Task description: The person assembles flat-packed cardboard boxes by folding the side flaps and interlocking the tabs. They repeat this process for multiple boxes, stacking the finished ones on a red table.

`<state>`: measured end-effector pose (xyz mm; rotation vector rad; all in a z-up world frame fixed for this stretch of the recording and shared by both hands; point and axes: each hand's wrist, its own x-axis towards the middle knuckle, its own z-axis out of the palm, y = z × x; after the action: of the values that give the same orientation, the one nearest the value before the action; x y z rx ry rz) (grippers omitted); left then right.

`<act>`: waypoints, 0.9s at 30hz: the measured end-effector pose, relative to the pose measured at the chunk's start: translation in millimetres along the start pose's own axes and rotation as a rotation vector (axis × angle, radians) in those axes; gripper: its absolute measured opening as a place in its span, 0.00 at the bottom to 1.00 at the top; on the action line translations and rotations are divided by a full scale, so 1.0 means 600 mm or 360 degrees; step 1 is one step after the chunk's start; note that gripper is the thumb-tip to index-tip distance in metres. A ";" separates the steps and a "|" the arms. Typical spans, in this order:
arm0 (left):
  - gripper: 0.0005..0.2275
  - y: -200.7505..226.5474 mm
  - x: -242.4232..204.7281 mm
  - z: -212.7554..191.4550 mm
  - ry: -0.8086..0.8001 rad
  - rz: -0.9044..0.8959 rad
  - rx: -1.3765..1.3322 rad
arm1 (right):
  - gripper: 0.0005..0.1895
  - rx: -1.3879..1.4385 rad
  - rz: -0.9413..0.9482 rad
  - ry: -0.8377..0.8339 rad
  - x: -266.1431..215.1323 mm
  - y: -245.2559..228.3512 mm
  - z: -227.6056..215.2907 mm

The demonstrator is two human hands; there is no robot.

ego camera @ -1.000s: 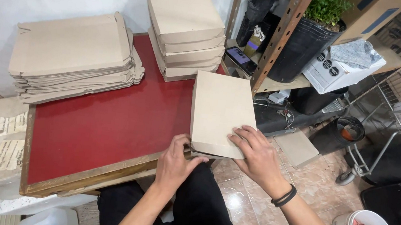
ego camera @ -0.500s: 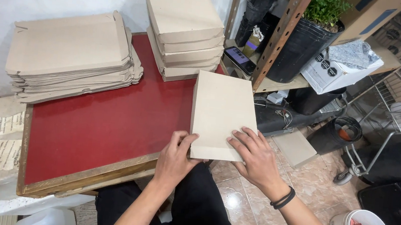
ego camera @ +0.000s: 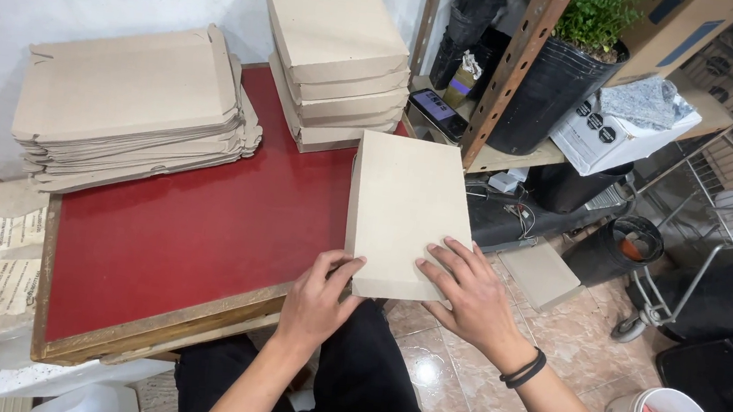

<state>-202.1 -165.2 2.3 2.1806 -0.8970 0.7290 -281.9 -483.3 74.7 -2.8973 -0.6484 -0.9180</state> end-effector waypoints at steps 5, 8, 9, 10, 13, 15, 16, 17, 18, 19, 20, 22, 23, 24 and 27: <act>0.25 -0.001 0.004 -0.023 -0.0013 0.0068 -0.0007 | 0.34 0.0016 -0.0007 -0.0074 0.002 0.010 -0.011; 0.31 0.004 0.037 -0.072 -0.0154 0.0084 -0.0239 | 0.33 0.0067 -0.0004 -0.0103 0.002 0.019 -0.021; 0.33 -0.005 0.046 -0.080 -0.0237 0.0014 -0.0366 | 0.33 0.0087 0.0000 -0.0095 0.000 0.021 -0.023; 0.35 -0.017 0.057 -0.088 -0.0317 -0.0052 -0.0489 | 0.32 0.0106 0.0002 -0.0081 0.001 0.024 -0.023; 0.29 -0.044 0.139 -0.112 -0.0458 -0.0523 -0.0527 | 0.34 0.0134 -0.0007 -0.0101 -0.002 0.024 -0.025; 0.30 -0.076 0.187 -0.079 -0.0420 -0.0730 -0.0587 | 0.33 0.0166 -0.0026 -0.0089 -0.005 0.026 -0.019; 0.33 -0.093 0.212 -0.063 -0.0379 -0.0935 -0.0645 | 0.32 0.0197 -0.0044 -0.0074 -0.005 0.027 -0.015; 0.33 -0.101 0.229 -0.052 -0.0376 -0.0934 -0.0646 | 0.32 0.0194 -0.0046 -0.0073 -0.005 0.024 -0.010; 0.34 -0.106 0.247 -0.040 -0.0421 -0.1034 -0.0683 | 0.31 0.0230 -0.0057 -0.0051 -0.006 0.023 -0.007; 0.36 -0.111 0.266 -0.027 -0.0466 -0.1135 -0.0719 | 0.31 0.0266 -0.0067 -0.0029 -0.008 0.023 -0.004; 0.36 -0.118 0.269 -0.011 -0.0470 -0.1132 -0.0721 | 0.31 0.0264 -0.0062 -0.0029 -0.008 0.024 -0.002; 0.32 -0.134 0.277 0.020 -0.0464 -0.1185 -0.0695 | 0.27 0.0303 -0.0053 0.0012 -0.009 0.027 0.003; 0.32 -0.127 0.281 0.009 -0.0465 -0.1182 -0.0696 | 0.27 0.0300 -0.0051 0.0014 -0.010 0.027 0.005; 0.34 -0.119 0.285 -0.003 -0.0515 -0.1214 -0.0689 | 0.26 0.0317 -0.0061 0.0020 -0.011 0.026 0.007; 0.38 -0.109 0.290 -0.025 -0.0563 -0.1276 -0.0688 | 0.26 0.0339 -0.0065 -0.0018 -0.012 0.025 0.004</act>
<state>-50.3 -186.0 108.4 2.0366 -0.2300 -0.2263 -279.9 -499.3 69.9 -2.7127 -0.7587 -0.7836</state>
